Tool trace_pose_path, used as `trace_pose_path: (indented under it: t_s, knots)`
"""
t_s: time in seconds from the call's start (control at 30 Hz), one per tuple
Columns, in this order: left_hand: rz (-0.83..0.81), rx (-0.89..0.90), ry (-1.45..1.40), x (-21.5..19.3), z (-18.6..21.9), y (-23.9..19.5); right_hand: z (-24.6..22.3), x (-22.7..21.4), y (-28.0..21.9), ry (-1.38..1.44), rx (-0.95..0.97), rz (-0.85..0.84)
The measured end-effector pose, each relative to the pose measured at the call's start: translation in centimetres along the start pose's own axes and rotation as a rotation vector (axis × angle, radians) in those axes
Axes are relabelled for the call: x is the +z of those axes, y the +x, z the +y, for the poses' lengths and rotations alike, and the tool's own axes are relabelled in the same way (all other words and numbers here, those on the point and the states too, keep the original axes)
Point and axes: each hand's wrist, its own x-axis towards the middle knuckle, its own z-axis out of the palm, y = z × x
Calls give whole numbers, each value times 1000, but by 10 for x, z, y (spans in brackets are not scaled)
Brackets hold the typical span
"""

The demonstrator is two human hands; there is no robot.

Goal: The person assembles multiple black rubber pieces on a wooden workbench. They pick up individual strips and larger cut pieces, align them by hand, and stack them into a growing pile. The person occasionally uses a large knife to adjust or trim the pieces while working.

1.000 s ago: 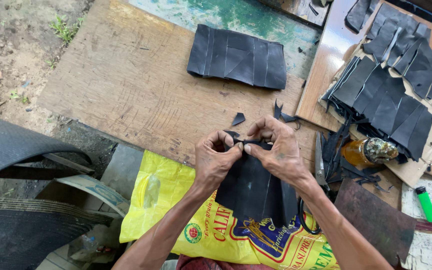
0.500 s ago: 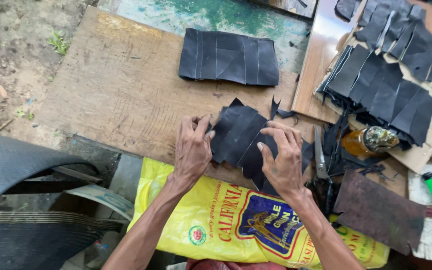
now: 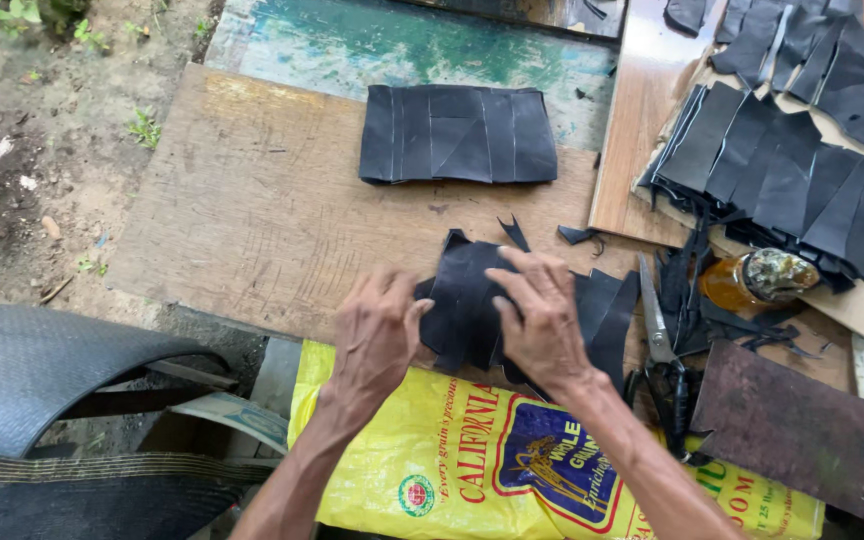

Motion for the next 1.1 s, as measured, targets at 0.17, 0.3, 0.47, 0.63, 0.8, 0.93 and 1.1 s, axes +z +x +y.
trace_pose_path:
  t_s: [0.17,0.3,0.47,0.63,0.8,0.93,1.1]
  knots:
    - [-77,170,-334,30,-30,12,-11,23,0,73,17,-23]
    - [-132,118,-392,43,-43,7,-15,31,-1,-124,-33,-80]
    - [-131,128,-373,37,-40,10,-28,29,8,-219,-57,-116]
    - [-117,180,-380,35,-39,16,-39,26,8,-245,-59,-157]
    - [-210,44,-458,35,-47,21,-48,33,-13,-307,-100,-165]
    - [-112,177,-473,41,-54,20,-60,29,-33,-236,-90,-215]
    - [-135,77,-489,47,-54,17,-66,23,-40,-229,-134,-198]
